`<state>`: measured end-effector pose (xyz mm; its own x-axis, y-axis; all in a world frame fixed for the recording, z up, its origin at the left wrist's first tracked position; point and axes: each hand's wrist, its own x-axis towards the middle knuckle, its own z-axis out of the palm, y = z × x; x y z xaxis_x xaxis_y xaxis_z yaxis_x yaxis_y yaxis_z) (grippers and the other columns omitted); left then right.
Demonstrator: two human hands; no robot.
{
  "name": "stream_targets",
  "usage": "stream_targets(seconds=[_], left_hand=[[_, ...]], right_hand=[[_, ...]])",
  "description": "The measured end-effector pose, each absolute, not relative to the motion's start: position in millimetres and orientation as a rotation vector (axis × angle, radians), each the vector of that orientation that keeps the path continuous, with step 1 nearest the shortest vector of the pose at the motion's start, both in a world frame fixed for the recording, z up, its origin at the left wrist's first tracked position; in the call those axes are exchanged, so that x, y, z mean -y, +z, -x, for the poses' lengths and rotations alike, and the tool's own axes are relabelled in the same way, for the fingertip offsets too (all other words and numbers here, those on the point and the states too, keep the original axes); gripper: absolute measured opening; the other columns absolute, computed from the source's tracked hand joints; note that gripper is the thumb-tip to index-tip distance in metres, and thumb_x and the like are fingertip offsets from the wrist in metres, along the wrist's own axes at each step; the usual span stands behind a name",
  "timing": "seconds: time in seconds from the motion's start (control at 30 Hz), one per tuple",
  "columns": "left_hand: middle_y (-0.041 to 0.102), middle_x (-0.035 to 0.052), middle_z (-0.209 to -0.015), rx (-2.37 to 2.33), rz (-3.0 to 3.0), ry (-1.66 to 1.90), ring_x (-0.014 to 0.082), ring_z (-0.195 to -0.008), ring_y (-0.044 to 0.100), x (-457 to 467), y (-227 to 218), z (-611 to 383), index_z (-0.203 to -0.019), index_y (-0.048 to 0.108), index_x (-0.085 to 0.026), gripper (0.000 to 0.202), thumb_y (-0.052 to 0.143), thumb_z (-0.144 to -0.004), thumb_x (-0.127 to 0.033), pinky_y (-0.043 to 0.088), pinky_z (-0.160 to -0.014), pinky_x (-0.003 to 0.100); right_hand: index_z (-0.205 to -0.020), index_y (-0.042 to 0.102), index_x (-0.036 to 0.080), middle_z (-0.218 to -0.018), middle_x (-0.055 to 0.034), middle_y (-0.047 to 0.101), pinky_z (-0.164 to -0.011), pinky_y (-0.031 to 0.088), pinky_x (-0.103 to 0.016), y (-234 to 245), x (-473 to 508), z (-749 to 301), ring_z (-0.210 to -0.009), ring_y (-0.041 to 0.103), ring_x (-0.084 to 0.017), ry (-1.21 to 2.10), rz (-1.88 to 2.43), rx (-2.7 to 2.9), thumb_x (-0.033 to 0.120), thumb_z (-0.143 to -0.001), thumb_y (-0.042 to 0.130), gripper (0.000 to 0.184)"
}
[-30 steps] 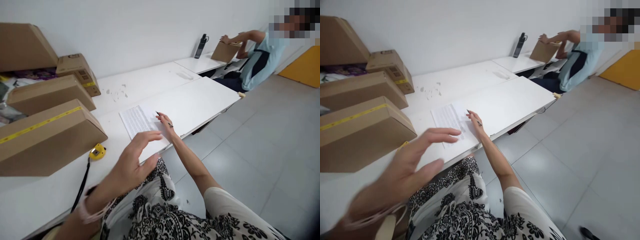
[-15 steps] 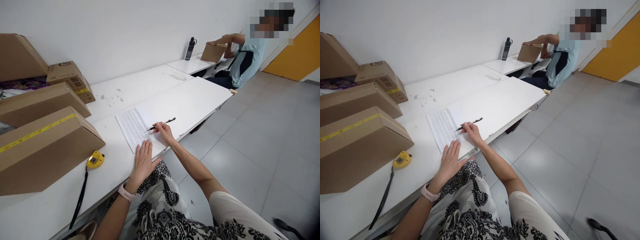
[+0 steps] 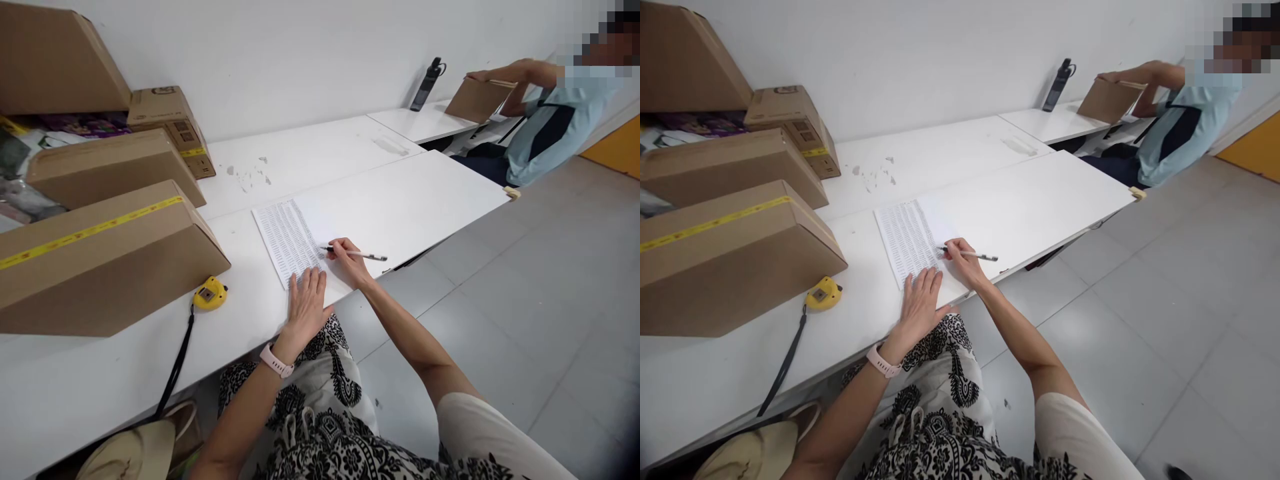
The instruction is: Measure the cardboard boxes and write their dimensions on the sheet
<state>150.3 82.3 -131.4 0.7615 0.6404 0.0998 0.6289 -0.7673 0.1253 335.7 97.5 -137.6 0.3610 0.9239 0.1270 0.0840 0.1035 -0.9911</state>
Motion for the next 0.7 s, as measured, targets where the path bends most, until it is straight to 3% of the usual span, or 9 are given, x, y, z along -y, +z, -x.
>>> stream_targets(seconds=[0.1,0.23,0.3,0.4,0.5,0.6,0.7], left_hand=[[0.035,0.0188,-0.161,-1.043,-2.864,0.206,0.0366,-0.146,0.032,-82.1,-129.0,-153.8,-0.151,0.038,-0.006,0.071,0.055,-0.094,-0.045,0.018,-0.119,0.063],[0.033,0.0181,-0.162,-1.053,-2.865,0.196,0.0369,-0.145,0.033,-83.5,-129.2,-156.9,-0.151,0.039,-0.009,0.068,0.049,-0.096,-0.047,0.021,-0.117,0.065],[0.034,0.0178,-0.162,-1.064,-2.867,0.199,0.0371,-0.144,0.034,-84.4,-130.6,-158.5,-0.152,0.038,-0.011,0.068,0.049,-0.096,-0.049,0.022,-0.116,0.065],[0.037,0.0175,-0.160,-1.081,-2.868,0.209,0.0378,-0.143,0.035,-85.0,-133.3,-160.4,-0.153,0.037,-0.012,0.073,0.054,-0.093,-0.050,0.024,-0.115,0.064],[0.036,0.0161,-0.161,-1.090,-2.864,0.217,0.0382,-0.142,0.035,-85.1,-135.4,-160.7,-0.154,0.037,-0.015,0.075,0.057,-0.091,-0.050,0.024,-0.116,0.063],[0.034,0.0154,-0.162,-1.081,-2.863,0.220,0.0383,-0.143,0.035,-85.3,-136.1,-160.1,-0.154,0.037,-0.015,0.075,0.058,-0.091,-0.050,0.024,-0.116,0.063],[0.034,0.0158,-0.162,-1.078,-2.864,0.214,0.0381,-0.143,0.034,-85.5,-135.3,-159.7,-0.154,0.037,-0.013,0.075,0.057,-0.091,-0.050,0.024,-0.116,0.063]], right_hand=[[-0.101,0.063,0.022,-0.094,-0.0046,0.066,-0.077,0.047,-0.033,-137.0,-102.0,-333.8,-0.084,0.059,-0.018,0.854,1.308,1.076,0.050,-0.080,0.073,0.037],[-0.084,0.058,0.022,-0.077,0.0004,0.058,-0.065,0.041,-0.031,-137.2,-105.8,-332.0,-0.068,0.050,-0.015,0.787,1.440,1.115,0.048,-0.084,0.066,0.027],[-0.085,0.057,0.022,-0.074,0.0018,0.055,-0.063,0.040,-0.030,-136.4,-105.7,-330.8,-0.065,0.047,-0.014,0.773,1.491,1.130,0.045,-0.087,0.062,0.023],[-0.091,0.058,0.022,-0.080,0.0002,0.060,-0.066,0.042,-0.031,-135.3,-105.7,-329.4,-0.069,0.053,-0.015,0.784,1.479,1.146,0.041,-0.086,0.062,0.020],[-0.083,0.055,0.022,-0.073,-0.0003,0.062,-0.065,0.043,-0.031,-135.6,-107.3,-329.4,-0.067,0.056,-0.016,0.850,1.446,1.107,0.043,-0.085,0.064,0.023],[-0.073,0.048,0.023,-0.060,0.0045,0.050,-0.057,0.036,-0.029,-136.0,-108.5,-330.3,-0.057,0.046,-0.014,0.780,1.504,1.130,0.038,-0.083,0.063,0.024],[-0.070,0.044,0.023,-0.058,0.0058,0.040,-0.056,0.030,-0.029,-134.9,-107.9,-330.5,-0.057,0.039,-0.013,0.683,1.568,1.193,0.031,-0.082,0.060,0.022]])
